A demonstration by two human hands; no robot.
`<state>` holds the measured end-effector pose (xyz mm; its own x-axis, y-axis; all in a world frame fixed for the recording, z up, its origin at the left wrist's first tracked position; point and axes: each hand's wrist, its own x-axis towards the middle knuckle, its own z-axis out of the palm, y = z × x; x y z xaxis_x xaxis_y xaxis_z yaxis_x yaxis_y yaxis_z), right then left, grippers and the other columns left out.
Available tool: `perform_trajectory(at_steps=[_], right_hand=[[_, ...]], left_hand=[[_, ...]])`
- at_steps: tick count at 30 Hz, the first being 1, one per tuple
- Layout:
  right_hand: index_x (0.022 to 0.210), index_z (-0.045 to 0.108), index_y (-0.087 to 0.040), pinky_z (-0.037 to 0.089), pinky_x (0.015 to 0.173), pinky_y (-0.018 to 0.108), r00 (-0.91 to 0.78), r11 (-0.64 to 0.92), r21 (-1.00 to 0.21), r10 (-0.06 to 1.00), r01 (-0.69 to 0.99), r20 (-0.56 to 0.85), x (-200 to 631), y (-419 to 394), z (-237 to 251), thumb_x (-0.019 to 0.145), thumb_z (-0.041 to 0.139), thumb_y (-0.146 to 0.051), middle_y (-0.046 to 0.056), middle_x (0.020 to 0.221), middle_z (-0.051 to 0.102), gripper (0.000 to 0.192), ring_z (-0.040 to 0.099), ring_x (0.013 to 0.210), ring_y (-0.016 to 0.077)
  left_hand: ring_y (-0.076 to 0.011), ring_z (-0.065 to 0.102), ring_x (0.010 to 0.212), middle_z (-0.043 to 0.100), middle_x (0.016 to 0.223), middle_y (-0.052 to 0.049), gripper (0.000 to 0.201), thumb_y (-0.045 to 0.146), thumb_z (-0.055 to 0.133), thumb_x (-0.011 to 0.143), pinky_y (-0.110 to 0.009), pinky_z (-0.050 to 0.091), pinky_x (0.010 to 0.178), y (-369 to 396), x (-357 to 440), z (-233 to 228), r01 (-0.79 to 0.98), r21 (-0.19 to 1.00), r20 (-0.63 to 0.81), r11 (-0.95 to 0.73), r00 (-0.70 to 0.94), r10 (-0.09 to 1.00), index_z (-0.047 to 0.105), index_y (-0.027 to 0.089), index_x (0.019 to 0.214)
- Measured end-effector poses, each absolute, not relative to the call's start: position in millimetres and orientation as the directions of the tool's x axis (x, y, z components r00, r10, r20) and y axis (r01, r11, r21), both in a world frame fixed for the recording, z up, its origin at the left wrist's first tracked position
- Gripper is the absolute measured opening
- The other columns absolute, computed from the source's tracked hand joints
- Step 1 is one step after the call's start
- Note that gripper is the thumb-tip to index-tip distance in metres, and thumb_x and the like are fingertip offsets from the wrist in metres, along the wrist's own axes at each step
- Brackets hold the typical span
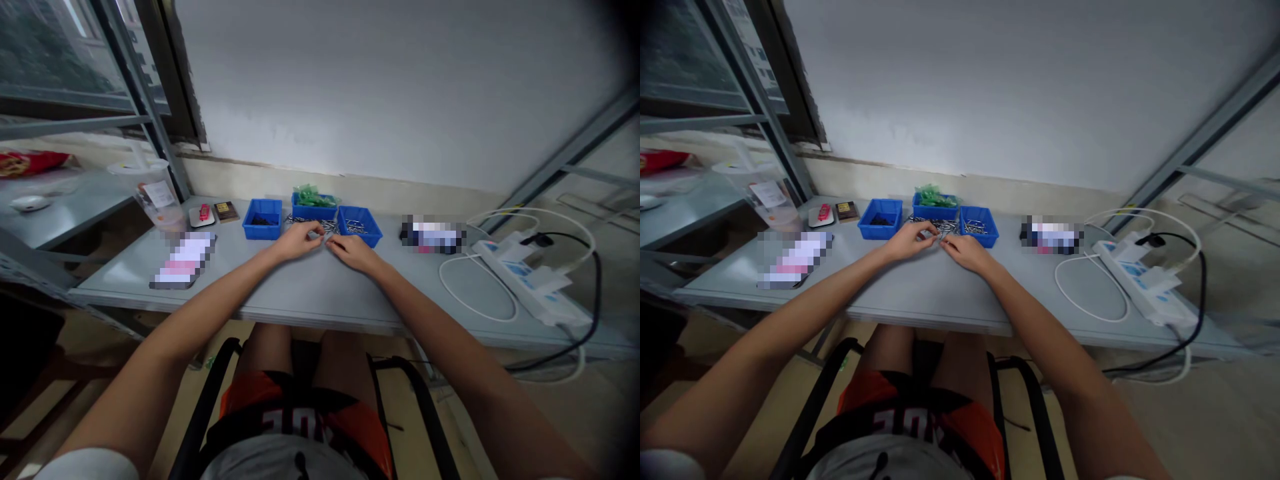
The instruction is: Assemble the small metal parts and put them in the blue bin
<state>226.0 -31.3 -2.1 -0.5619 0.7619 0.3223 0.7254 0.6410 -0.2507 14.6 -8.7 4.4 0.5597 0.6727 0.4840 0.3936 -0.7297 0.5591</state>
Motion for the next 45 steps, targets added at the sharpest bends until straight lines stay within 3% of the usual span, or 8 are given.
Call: perform_trajectory(at_steps=[5,11,15,21,29,36,41,45], right_hand=[[0.098,0.065,-0.021,0.041,0.075,0.03,-0.533,0.622,-0.261,0.775,0.738,0.34,229.2,-27.7,-2.8,0.099,0.039,-0.037,0.007,0.092,0.07,0.03,0.062,0.082,0.0199],[0.096,0.065,-0.02,0.039,0.073,0.029,-0.545,0.635,-0.272,0.766,0.723,0.341,225.9,-31.4,-0.9,0.1,0.037,-0.038,0.006,0.089,0.069,0.034,0.061,0.08,0.0189],[0.094,0.065,-0.019,0.037,0.07,0.028,-0.56,0.636,-0.251,0.766,0.73,0.315,223.3,-34.5,0.5,0.099,0.038,-0.039,0.005,0.084,0.068,0.034,0.059,0.076,0.0182],[0.092,0.065,-0.019,0.036,0.067,0.026,-0.565,0.633,-0.286,0.772,0.719,0.29,223.0,-34.2,1.4,0.098,0.042,-0.039,0.003,0.078,0.066,0.031,0.058,0.072,0.0165],[0.096,0.065,-0.02,0.038,0.07,0.028,-0.555,0.626,-0.304,0.778,0.718,0.294,227.2,-32.9,2.5,0.098,0.042,-0.036,0.005,0.085,0.068,0.028,0.06,0.076,0.018],[0.108,0.062,-0.02,0.04,0.067,0.027,-0.439,0.554,-0.37,0.826,0.746,0.353,228.6,-33.2,4.9,0.095,0.048,-0.038,0.003,0.077,0.068,0.027,0.06,0.071,0.0181],[0.102,0.064,-0.021,0.041,0.072,0.029,-0.52,0.619,-0.309,0.78,0.722,0.347,231.8,-31.3,4.1,0.096,0.044,-0.033,0.005,0.086,0.069,0.024,0.062,0.078,0.0191],[0.109,0.062,-0.022,0.041,0.069,0.029,-0.506,0.604,-0.342,0.794,0.72,0.336,230.8,-33.2,3.8,0.096,0.046,-0.036,0.003,0.079,0.068,0.025,0.061,0.072,0.0184]], left_hand=[[-0.0142,0.064,0.08,0.07,0.089,-0.004,0.012,0.023,0.057,0.084,-0.024,0.05,0.073,-6.2,12.2,2.9,0.416,0.569,0.477,-0.71,0.537,0.696,0.063,0.015,0.09],[-0.0176,0.063,0.083,0.071,0.088,-0.005,0.015,0.026,0.059,0.085,-0.028,0.047,0.077,-5.7,15.6,0.5,0.489,0.362,0.436,-0.794,0.664,0.608,0.068,0.016,0.09],[-0.0192,0.064,0.09,0.071,0.092,-0.007,0.015,0.026,0.061,0.085,-0.029,0.047,0.082,-7.1,17.3,-1.9,0.497,0.305,0.419,-0.812,0.696,0.583,0.07,0.016,0.092],[-0.0182,0.064,0.086,0.071,0.09,-0.006,0.013,0.025,0.061,0.085,-0.027,0.046,0.079,-5.6,16.4,-3.7,0.475,0.321,0.43,-0.82,0.698,0.573,0.069,0.016,0.091],[-0.0162,0.062,0.079,0.071,0.087,-0.005,0.02,0.032,0.057,0.089,-0.026,0.045,0.073,-4.4,16.1,0.0,0.456,0.417,0.421,-0.786,0.67,0.612,0.069,0.016,0.09],[-0.0166,0.063,0.079,0.071,0.09,-0.006,0.021,0.025,0.052,0.089,-0.027,0.046,0.075,-3.0,12.1,-1.4,0.437,0.362,0.434,-0.823,0.703,0.564,0.07,0.016,0.095],[-0.0176,0.062,0.08,0.07,0.088,-0.006,0.02,0.023,0.053,0.085,-0.028,0.045,0.076,0.2,10.3,-3.2,0.463,0.334,0.449,-0.821,0.688,0.57,0.069,0.016,0.094],[-0.0179,0.062,0.081,0.07,0.089,-0.006,0.02,0.02,0.052,0.083,-0.029,0.046,0.077,0.3,10.1,-3.1,0.492,0.318,0.415,-0.81,0.696,0.586,0.069,0.016,0.093]])
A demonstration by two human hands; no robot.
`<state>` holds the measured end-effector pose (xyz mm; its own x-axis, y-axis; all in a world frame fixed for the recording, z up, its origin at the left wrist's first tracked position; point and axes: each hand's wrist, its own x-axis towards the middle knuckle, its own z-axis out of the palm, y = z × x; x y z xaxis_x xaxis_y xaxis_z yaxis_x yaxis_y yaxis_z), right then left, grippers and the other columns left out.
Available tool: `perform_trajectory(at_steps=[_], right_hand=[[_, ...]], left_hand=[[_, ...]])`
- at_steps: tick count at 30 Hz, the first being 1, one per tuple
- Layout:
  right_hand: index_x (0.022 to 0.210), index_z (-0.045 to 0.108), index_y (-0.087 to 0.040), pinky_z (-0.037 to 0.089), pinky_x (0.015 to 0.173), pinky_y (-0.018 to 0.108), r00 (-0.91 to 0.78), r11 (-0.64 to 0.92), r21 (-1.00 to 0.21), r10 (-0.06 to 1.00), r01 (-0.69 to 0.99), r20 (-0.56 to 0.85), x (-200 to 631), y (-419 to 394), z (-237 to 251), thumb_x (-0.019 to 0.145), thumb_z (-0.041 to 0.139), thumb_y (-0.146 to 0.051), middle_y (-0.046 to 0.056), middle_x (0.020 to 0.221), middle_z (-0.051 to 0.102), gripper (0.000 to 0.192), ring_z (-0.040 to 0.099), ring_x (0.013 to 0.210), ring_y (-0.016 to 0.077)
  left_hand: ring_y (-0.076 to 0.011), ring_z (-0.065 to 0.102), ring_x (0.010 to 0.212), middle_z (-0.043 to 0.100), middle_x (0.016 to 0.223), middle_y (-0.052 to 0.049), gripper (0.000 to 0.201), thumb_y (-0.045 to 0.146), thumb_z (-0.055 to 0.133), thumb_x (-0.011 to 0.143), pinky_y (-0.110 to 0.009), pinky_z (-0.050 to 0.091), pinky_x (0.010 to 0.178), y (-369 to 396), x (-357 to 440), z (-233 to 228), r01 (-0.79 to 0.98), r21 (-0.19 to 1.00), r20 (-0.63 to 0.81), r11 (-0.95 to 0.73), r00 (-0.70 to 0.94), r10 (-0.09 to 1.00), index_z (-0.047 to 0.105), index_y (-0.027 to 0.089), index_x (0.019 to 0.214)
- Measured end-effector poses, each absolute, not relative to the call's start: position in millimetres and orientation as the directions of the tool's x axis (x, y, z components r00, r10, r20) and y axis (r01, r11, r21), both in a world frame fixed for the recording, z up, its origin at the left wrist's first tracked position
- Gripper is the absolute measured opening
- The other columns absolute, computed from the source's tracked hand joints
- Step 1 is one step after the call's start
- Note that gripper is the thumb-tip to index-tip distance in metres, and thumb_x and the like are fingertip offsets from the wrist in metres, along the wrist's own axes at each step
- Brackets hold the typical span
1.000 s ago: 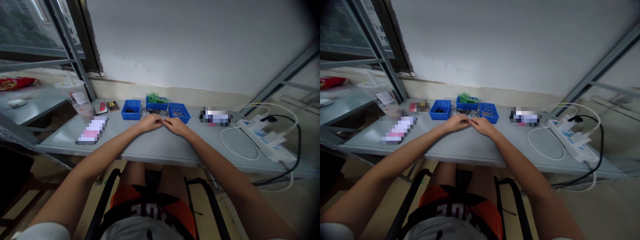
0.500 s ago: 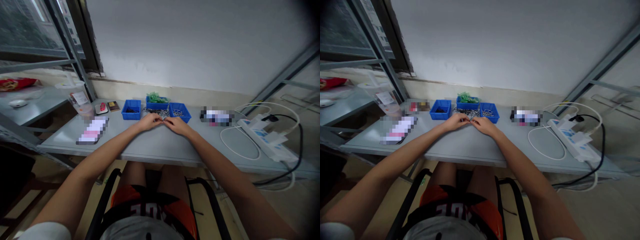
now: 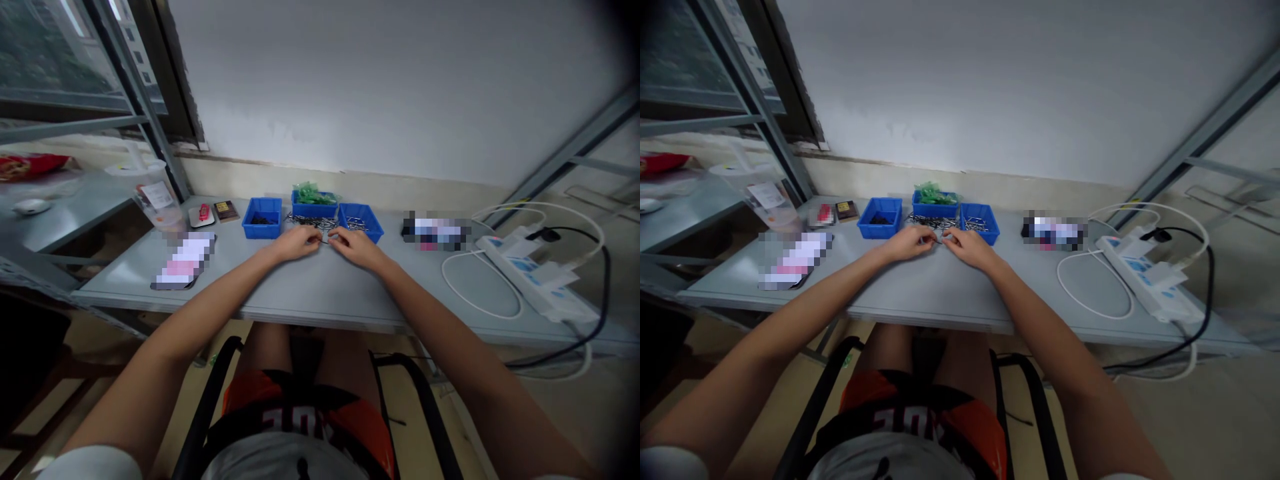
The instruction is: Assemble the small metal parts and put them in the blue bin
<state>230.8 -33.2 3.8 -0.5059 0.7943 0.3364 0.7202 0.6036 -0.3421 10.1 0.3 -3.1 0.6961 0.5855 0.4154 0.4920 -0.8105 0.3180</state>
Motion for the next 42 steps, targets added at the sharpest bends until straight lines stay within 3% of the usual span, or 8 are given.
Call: perform_trajectory(at_steps=[6,12,27,33,38,42], right_hand=[[0.102,0.064,-0.021,0.04,0.071,0.029,-0.549,0.64,-0.295,0.765,0.709,0.337,228,-35,3,0.097,0.042,-0.034,0.005,0.088,0.069,0.026,0.061,0.078,0.0187],[0.103,0.065,-0.02,0.039,0.067,0.027,-0.556,0.641,-0.308,0.765,0.703,0.324,229,-30,-2,0.093,0.049,-0.032,0.003,0.078,0.067,0.022,0.059,0.069,0.0165],[0.102,0.063,-0.019,0.038,0.066,0.026,-0.523,0.614,-0.307,0.785,0.727,0.333,228,-33,0,0.093,0.048,-0.028,0.003,0.077,0.066,0.021,0.057,0.067,0.0158],[0.098,0.064,-0.019,0.038,0.067,0.027,-0.548,0.645,-0.284,0.759,0.71,0.351,227,-32,-1,0.095,0.047,-0.032,0.004,0.079,0.066,0.022,0.057,0.069,0.0158],[0.095,0.064,-0.019,0.038,0.067,0.027,-0.561,0.653,-0.262,0.751,0.711,0.349,230,-28,-4,0.096,0.044,-0.034,0.004,0.079,0.067,0.025,0.059,0.071,0.0166],[0.096,0.065,-0.019,0.039,0.069,0.028,-0.558,0.653,-0.255,0.749,0.713,0.357,231,-27,-4,0.097,0.043,-0.034,0.005,0.084,0.069,0.027,0.06,0.075,0.018]], left_hand=[[-0.0178,0.061,0.078,0.069,0.085,-0.007,0.02,0.02,0.052,0.085,-0.029,0.045,0.075,-2,10,-1,0.498,0.331,0.405,-0.802,0.692,0.597,0.07,0.015,0.093],[-0.0171,0.06,0.077,0.069,0.086,-0.006,0.019,0.021,0.053,0.086,-0.027,0.044,0.073,-5,9,3,0.504,0.32,0.398,-0.802,0.696,0.597,0.07,0.015,0.094],[-0.0176,0.062,0.089,0.069,0.093,-0.006,0.019,0.025,0.055,0.091,-0.03,0.048,0.081,-2,9,3,0.476,0.272,0.47,-0.836,0.693,0.547,0.07,0.018,0.1],[-0.0165,0.063,0.088,0.069,0.096,-0.007,0.019,0.024,0.055,0.091,-0.029,0.049,0.079,-3,13,-1,0.389,0.344,0.527,-0.855,0.674,0.518,0.069,0.017,0.102],[-0.0142,0.063,0.083,0.07,0.095,-0.005,0.015,0.02,0.056,0.083,-0.025,0.05,0.072,-8,15,1,0.347,0.496,0.52,-0.796,0.616,0.592,0.065,0.015,0.094],[-0.0131,0.061,0.077,0.068,0.087,-0.002,0.011,0.021,0.056,0.081,-0.025,0.049,0.072,-12,14,5,0.368,0.512,0.502,-0.776,0.605,0.618,0.062,0.016,0.089]])
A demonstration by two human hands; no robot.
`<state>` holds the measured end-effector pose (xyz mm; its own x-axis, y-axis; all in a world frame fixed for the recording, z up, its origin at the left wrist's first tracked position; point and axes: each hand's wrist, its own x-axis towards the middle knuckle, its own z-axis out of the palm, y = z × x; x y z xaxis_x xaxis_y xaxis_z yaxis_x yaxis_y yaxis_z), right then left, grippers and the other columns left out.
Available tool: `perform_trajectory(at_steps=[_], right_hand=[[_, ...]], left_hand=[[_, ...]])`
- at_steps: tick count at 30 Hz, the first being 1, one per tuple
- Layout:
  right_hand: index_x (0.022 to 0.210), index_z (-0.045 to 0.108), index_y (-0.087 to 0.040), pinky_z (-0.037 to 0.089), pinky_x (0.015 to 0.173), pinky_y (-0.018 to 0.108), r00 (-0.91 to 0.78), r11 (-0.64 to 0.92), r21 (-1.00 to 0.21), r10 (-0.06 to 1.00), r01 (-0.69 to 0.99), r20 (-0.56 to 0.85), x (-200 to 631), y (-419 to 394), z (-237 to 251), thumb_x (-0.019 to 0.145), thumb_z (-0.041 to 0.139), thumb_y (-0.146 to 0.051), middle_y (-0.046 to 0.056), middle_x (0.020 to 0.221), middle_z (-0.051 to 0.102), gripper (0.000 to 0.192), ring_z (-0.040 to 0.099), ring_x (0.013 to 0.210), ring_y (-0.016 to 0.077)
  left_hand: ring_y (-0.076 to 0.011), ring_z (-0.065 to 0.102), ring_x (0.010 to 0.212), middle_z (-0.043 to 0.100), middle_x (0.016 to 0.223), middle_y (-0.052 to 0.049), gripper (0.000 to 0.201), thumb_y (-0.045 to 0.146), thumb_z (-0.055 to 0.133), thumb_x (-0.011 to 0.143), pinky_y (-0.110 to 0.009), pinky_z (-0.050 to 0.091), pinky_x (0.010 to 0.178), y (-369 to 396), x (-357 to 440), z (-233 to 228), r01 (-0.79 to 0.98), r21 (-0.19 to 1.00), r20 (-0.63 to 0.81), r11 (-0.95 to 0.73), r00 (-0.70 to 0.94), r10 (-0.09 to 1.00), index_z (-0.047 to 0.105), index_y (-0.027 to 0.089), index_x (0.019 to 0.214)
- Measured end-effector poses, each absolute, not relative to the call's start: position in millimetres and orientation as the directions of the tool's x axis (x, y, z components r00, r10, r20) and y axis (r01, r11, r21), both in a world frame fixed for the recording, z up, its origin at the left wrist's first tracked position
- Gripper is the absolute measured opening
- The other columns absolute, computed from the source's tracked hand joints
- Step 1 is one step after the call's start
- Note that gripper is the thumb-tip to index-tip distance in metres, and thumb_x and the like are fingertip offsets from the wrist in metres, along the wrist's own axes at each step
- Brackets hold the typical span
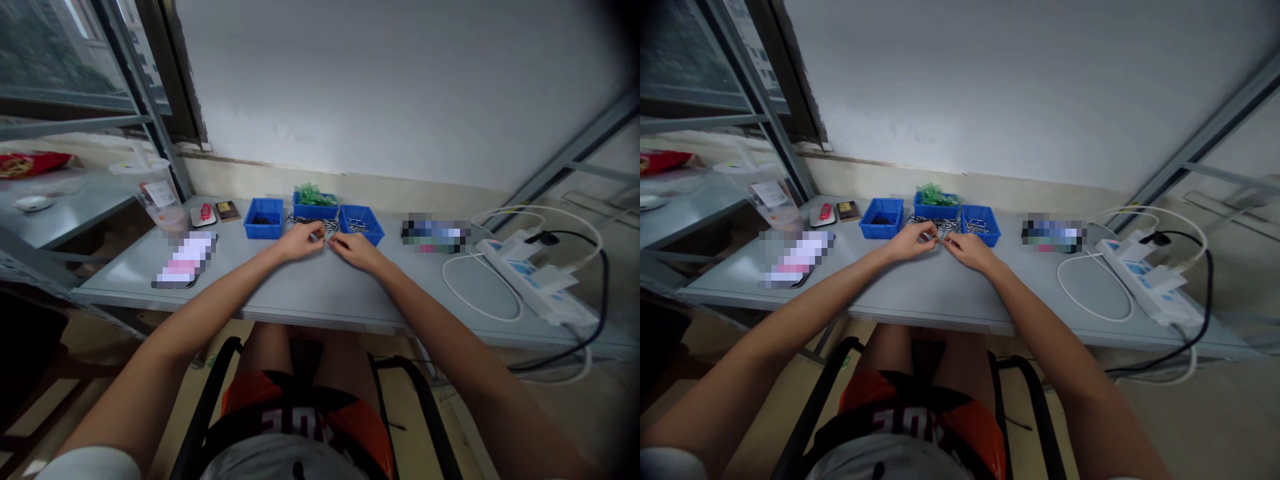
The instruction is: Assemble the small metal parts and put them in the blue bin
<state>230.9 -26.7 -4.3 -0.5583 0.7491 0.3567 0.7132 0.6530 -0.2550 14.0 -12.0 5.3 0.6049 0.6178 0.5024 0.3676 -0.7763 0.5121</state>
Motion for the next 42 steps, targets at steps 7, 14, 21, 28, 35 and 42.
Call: perform_trajectory(at_steps=[7,14,21,28,35,42], right_hand=[[0.095,0.064,-0.02,0.039,0.071,0.029,-0.554,0.644,-0.269,0.759,0.716,0.341,227.1,-31.6,-1.0,0.099,0.039,-0.037,0.005,0.085,0.068,0.031,0.06,0.078,0.0181],[0.096,0.064,-0.019,0.038,0.069,0.028,-0.569,0.648,-0.254,0.757,0.719,0.322,224.0,-33.5,-0.7,0.099,0.041,-0.037,0.004,0.083,0.067,0.029,0.059,0.075,0.0178],[0.096,0.065,-0.02,0.037,0.066,0.027,-0.572,0.651,-0.268,0.755,0.71,0.32,224.0,-33.2,-1.0,0.097,0.044,-0.037,0.003,0.079,0.067,0.026,0.058,0.072,0.0163],[0.095,0.066,-0.019,0.037,0.068,0.027,-0.553,0.636,-0.284,0.768,0.717,0.323,226.3,-32.3,-0.3,0.096,0.044,-0.035,0.004,0.081,0.067,0.027,0.059,0.072,0.0167],[0.101,0.065,-0.02,0.038,0.066,0.028,-0.505,0.606,-0.3,0.788,0.736,0.354,226.9,-34.1,3.1,0.095,0.046,-0.035,0.003,0.077,0.067,0.025,0.059,0.069,0.0171],[0.106,0.064,-0.02,0.039,0.066,0.027,-0.529,0.645,-0.299,0.755,0.703,0.386,226.3,-34.7,0.6,0.095,0.046,-0.033,0.003,0.075,0.066,0.024,0.058,0.068,0.0167]], left_hand=[[-0.0157,0.061,0.075,0.07,0.085,-0.005,0.015,0.027,0.056,0.086,-0.026,0.044,0.07,-6.9,14.8,2.4,0.464,0.374,0.445,-0.803,0.671,0.594,0.066,0.015,0.087],[-0.0179,0.063,0.08,0.071,0.085,-0.006,0.014,0.026,0.058,0.086,-0.027,0.044,0.072,-5.3,16.3,-3.2,0.49,0.276,0.435,-0.827,0.704,0.562,0.067,0.016,0.087],[-0.0192,0.064,0.088,0.071,0.092,-0.007,0.015,0.025,0.058,0.087,-0.029,0.046,0.077,-8.5,15.7,-2.0,0.483,0.212,0.432,-0.85,0.734,0.525,0.068,0.016,0.093],[-0.019,0.064,0.085,0.071,0.089,-0.007,0.014,0.026,0.059,0.087,-0.028,0.046,0.076,-7.5,13.0,1.0,0.5,0.24,0.439,-0.832,0.708,0.552,0.067,0.015,0.09],[-0.0183,0.064,0.083,0.071,0.088,-0.007,0.017,0.025,0.054,0.089,-0.028,0.045,0.075,-9.5,12.5,4.0,0.492,0.239,0.422,-0.837,0.723,0.546,0.068,0.015,0.089],[-0.0191,0.065,0.083,0.072,0.093,-0.008,0.017,0.022,0.056,0.085,-0.029,0.045,0.074,-11.4,12.5,2.8,0.509,0.215,0.31,-0.833,0.774,0.553,0.069,0.016,0.093]])
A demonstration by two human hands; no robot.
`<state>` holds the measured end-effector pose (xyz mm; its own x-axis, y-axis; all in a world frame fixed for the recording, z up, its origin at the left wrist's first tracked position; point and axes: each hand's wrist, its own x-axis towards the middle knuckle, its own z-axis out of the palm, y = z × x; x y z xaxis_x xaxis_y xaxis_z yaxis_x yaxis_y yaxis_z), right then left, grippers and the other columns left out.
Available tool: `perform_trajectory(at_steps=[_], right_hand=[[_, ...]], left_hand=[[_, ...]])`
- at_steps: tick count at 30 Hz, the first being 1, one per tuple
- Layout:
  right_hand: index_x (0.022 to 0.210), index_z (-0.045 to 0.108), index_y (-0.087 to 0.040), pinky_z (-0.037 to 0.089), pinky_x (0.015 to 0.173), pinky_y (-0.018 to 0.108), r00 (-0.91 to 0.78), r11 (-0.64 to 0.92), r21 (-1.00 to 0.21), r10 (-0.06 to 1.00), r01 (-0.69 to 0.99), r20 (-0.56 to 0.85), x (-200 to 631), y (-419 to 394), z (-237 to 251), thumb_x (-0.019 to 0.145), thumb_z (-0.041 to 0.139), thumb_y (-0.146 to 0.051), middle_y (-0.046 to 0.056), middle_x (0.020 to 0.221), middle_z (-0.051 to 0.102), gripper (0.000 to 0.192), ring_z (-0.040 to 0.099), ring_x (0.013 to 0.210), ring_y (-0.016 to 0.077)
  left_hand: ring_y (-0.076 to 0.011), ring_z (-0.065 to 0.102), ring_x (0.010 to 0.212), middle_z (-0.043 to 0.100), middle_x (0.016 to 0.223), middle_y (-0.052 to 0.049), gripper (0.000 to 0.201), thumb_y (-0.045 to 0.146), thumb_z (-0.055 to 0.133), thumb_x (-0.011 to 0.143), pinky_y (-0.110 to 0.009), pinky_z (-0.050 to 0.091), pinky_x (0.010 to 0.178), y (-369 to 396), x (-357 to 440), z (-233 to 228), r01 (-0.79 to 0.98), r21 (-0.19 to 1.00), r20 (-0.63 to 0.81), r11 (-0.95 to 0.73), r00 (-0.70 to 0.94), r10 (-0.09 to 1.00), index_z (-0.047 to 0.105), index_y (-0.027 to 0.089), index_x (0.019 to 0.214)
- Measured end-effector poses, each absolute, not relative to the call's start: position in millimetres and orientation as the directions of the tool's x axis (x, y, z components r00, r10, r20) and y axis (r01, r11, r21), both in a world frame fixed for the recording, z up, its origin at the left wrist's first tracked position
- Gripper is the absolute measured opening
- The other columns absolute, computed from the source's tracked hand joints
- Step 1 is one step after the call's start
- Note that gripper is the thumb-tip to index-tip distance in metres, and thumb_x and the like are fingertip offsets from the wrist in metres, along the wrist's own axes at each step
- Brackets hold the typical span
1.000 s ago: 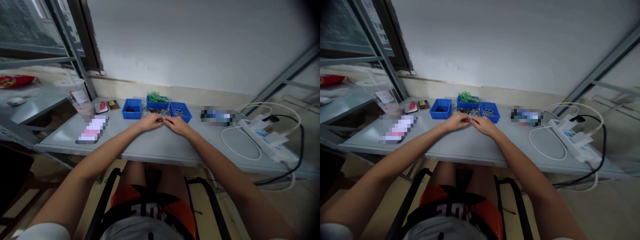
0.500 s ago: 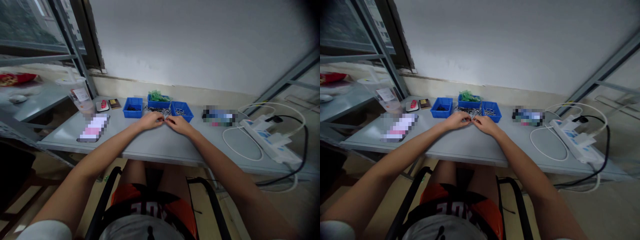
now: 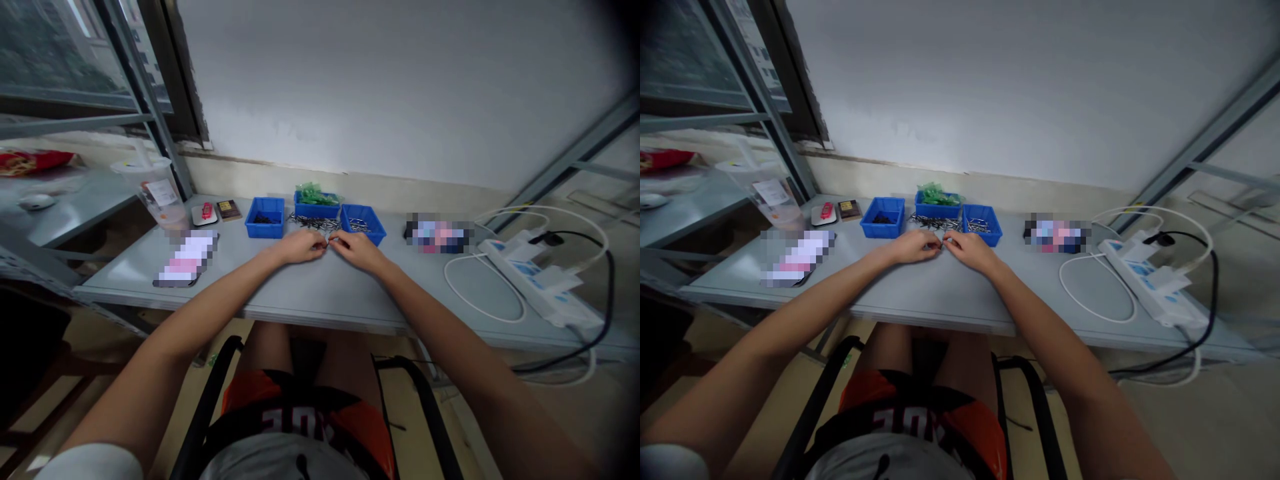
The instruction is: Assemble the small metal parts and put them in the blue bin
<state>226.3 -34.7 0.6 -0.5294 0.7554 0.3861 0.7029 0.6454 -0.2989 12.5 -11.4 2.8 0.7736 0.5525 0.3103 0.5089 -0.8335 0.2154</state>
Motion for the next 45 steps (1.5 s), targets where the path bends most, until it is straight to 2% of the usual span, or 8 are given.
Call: perform_trajectory(at_steps=[3,7,12,20,26,45], right_hand=[[0.104,0.065,-0.02,0.04,0.068,0.027,-0.541,0.654,-0.286,0.748,0.701,0.384,227.5,-32.4,-1.0,0.095,0.046,-0.032,0.004,0.078,0.067,0.024,0.059,0.07,0.017],[0.103,0.065,-0.02,0.04,0.068,0.027,-0.506,0.628,-0.279,0.764,0.727,0.4,230.4,-30.2,0.2,0.095,0.046,-0.033,0.004,0.079,0.069,0.025,0.06,0.071,0.0178],[0.103,0.063,-0.02,0.04,0.069,0.028,-0.516,0.616,-0.292,0.78,0.732,0.353,229.0,-31.3,0.0,0.096,0.044,-0.032,0.006,0.084,0.07,0.023,0.062,0.074,0.0194],[0.106,0.06,-0.019,0.041,0.069,0.029,-0.494,0.59,-0.304,0.801,0.748,0.339,229.2,-31.4,-0.5,0.098,0.041,-0.033,0.006,0.082,0.069,0.025,0.062,0.072,0.0199],[0.106,0.06,-0.02,0.041,0.069,0.03,-0.485,0.579,-0.284,0.806,0.764,0.338,228.7,-33.3,1.0,0.097,0.042,-0.033,0.007,0.086,0.07,0.024,0.062,0.076,0.0211],[0.106,0.06,-0.02,0.04,0.069,0.029,-0.477,0.579,-0.28,0.803,0.766,0.357,227.6,-35.5,4.8,0.098,0.04,-0.035,0.006,0.082,0.069,0.026,0.062,0.073,0.0206]], left_hand=[[-0.0195,0.065,0.083,0.072,0.092,-0.008,0.018,0.021,0.055,0.085,-0.029,0.046,0.075,-9.5,11.8,1.5,0.511,0.235,0.319,-0.827,0.763,0.562,0.07,0.016,0.093],[-0.0189,0.064,0.085,0.072,0.092,-0.007,0.019,0.022,0.054,0.086,-0.029,0.047,0.077,-6.6,10.8,2.0,0.52,0.279,0.41,-0.807,0.696,0.59,0.07,0.016,0.094],[-0.0189,0.063,0.087,0.071,0.095,-0.006,0.02,0.024,0.055,0.087,-0.03,0.048,0.078,-5.9,10.6,2.2,0.548,0.287,0.481,-0.786,0.627,0.613,0.069,0.017,0.099],[-0.019,0.062,0.092,0.069,0.094,-0.006,0.021,0.026,0.052,0.09,-0.03,0.047,0.081,-8.5,8.8,3.8,0.566,0.201,0.493,-0.799,0.647,0.582,0.068,0.018,0.101],[-0.0202,0.062,0.089,0.069,0.093,-0.007,0.024,0.033,0.051,0.092,-0.031,0.047,0.078,-7.8,8.7,2.9,0.556,0.184,0.477,-0.811,0.671,0.568,0.068,0.018,0.098],[-0.0194,0.064,0.09,0.07,0.097,-0.007,0.022,0.029,0.05,0.093,-0.03,0.047,0.078,-10.1,8.2,6.2,0.577,0.186,0.458,-0.796,0.665,0.589,0.068,0.018,0.098]])
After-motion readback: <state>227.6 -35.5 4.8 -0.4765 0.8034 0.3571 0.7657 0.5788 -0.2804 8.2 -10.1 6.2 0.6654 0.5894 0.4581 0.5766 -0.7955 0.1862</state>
